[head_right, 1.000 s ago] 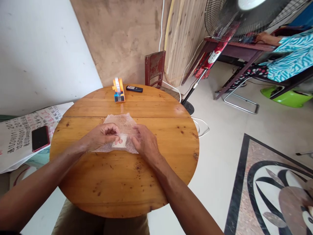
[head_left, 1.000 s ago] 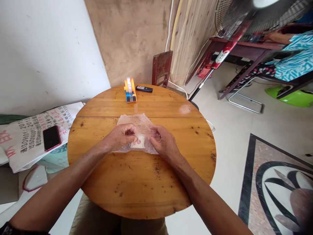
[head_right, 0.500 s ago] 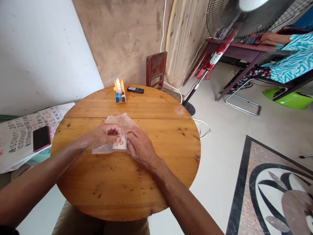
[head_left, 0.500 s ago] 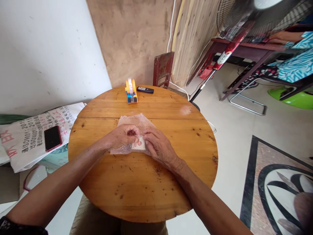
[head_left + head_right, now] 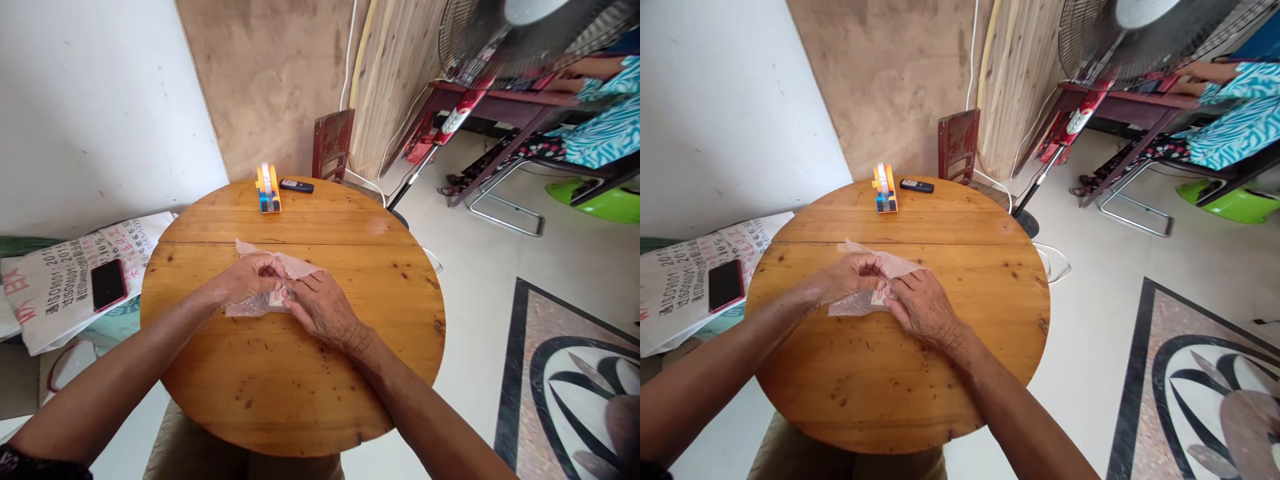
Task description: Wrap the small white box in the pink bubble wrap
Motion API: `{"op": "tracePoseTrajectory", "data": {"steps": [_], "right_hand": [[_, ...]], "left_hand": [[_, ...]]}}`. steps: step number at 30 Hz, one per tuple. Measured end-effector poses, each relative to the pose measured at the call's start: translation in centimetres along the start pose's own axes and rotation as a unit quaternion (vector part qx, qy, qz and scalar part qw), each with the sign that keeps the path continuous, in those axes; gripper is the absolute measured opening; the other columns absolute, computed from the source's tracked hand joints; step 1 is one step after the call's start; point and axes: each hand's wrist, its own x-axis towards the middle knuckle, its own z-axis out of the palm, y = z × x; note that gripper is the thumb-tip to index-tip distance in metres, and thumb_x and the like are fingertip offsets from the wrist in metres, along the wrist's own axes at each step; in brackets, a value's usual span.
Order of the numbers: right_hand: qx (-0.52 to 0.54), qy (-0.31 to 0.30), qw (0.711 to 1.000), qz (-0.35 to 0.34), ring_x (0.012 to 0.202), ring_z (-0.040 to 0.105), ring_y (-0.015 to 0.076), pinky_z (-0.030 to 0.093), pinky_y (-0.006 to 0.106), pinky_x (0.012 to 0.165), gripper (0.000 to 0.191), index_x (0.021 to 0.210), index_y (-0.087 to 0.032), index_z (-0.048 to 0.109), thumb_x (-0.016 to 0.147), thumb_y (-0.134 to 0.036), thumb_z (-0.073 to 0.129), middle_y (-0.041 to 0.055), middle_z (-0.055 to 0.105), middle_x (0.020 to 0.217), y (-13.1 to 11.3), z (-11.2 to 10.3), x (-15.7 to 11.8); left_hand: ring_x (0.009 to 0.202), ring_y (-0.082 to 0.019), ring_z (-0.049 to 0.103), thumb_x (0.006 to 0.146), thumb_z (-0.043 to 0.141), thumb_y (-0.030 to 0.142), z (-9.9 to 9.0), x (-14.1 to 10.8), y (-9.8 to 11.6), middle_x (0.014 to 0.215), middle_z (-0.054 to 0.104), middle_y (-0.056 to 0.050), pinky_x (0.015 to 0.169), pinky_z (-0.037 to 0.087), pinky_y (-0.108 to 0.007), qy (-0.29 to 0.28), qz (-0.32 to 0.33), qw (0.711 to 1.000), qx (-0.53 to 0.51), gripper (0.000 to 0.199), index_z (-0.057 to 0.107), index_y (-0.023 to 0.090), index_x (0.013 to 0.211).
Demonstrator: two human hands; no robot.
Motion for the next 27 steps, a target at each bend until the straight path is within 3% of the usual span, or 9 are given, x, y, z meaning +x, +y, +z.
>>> {"op": "tracePoseTrajectory", "data": {"steps": [4,10,14,18,22,25,27], "right_hand": [[-0.008,-0.026,1.000,0.001,0.094,0.054,0.0254,0.042,0.039,0.085,0.022,0.096,-0.015,0.064,0.095,-0.031,0.048,0.0128,0.067,0.096,0.1,-0.2,0.1],[-0.026,-0.076,0.996,-0.023,0.087,0.054,0.0229,0.040,0.036,0.082,0.017,0.088,-0.016,0.062,0.093,-0.025,0.049,0.0120,0.066,0.096,0.0,-1.2,1.4],[-0.049,-0.135,0.989,-0.047,0.086,0.054,0.0224,0.039,0.035,0.081,0.014,0.086,-0.015,0.063,0.090,-0.025,0.053,0.0121,0.065,0.095,0.0,-2.4,3.1],[-0.078,-0.192,0.977,-0.059,0.087,0.054,0.0229,0.037,0.035,0.081,0.017,0.086,-0.013,0.064,0.091,-0.026,0.053,0.0127,0.066,0.091,-0.2,-3.4,4.5],[-0.115,-0.222,0.967,-0.057,0.091,0.057,0.0250,0.038,0.036,0.083,0.023,0.094,-0.009,0.067,0.092,-0.026,0.052,0.0155,0.068,0.093,-0.7,-3.8,5.4],[-0.138,-0.249,0.956,-0.070,0.091,0.059,0.0273,0.039,0.037,0.082,0.026,0.091,-0.009,0.068,0.090,-0.033,0.058,0.0161,0.069,0.092,-1.1,-4.1,5.9],[-0.143,-0.266,0.950,-0.082,0.093,0.059,0.0282,0.040,0.037,0.082,0.029,0.090,-0.010,0.069,0.085,-0.038,0.066,0.0163,0.069,0.093,-1.2,-4.3,6.2]], "left_hand": [[0.066,-0.011,0.052,0.070,0.069,0.032,-0.8,-1.3,-0.2,0.075,0.060,0.002,0.060,0.040,-0.022,0.028,0.000,0.999,0.024,0.028,0.061,0.016,0.092],[0.054,-0.011,0.043,0.069,0.061,0.035,-1.0,-2.7,-1.0,0.061,0.046,0.007,0.051,0.031,-0.022,0.064,-0.071,0.993,0.076,0.029,0.059,0.017,0.092],[0.059,-0.013,0.047,0.068,0.061,0.030,-0.3,-3.1,-1.3,0.065,0.049,0.005,0.055,0.034,-0.024,0.168,-0.096,0.964,0.185,0.027,0.059,0.018,0.093],[0.066,-0.016,0.054,0.065,0.070,0.037,-0.4,-4.8,-1.7,0.071,0.055,0.004,0.059,0.039,-0.026,0.237,-0.098,0.930,0.264,0.046,0.056,0.018,0.105],[0.057,-0.016,0.058,0.066,0.075,0.044,-0.7,-6.7,-1.4,0.070,0.059,0.003,0.049,0.042,-0.025,0.218,-0.203,0.944,0.141,0.057,0.049,0.017,0.109],[0.050,-0.016,0.059,0.067,0.077,0.042,-0.4,-7.0,-0.7,0.060,0.059,0.003,0.043,0.045,-0.024,0.205,-0.292,0.933,0.039,0.048,0.049,0.018,0.098],[0.047,-0.016,0.059,0.066,0.080,0.041,-0.1,-6.7,-0.2,0.055,0.058,0.002,0.042,0.046,-0.024,0.211,-0.311,0.927,0.006,0.043,0.050,0.018,0.089]]}}
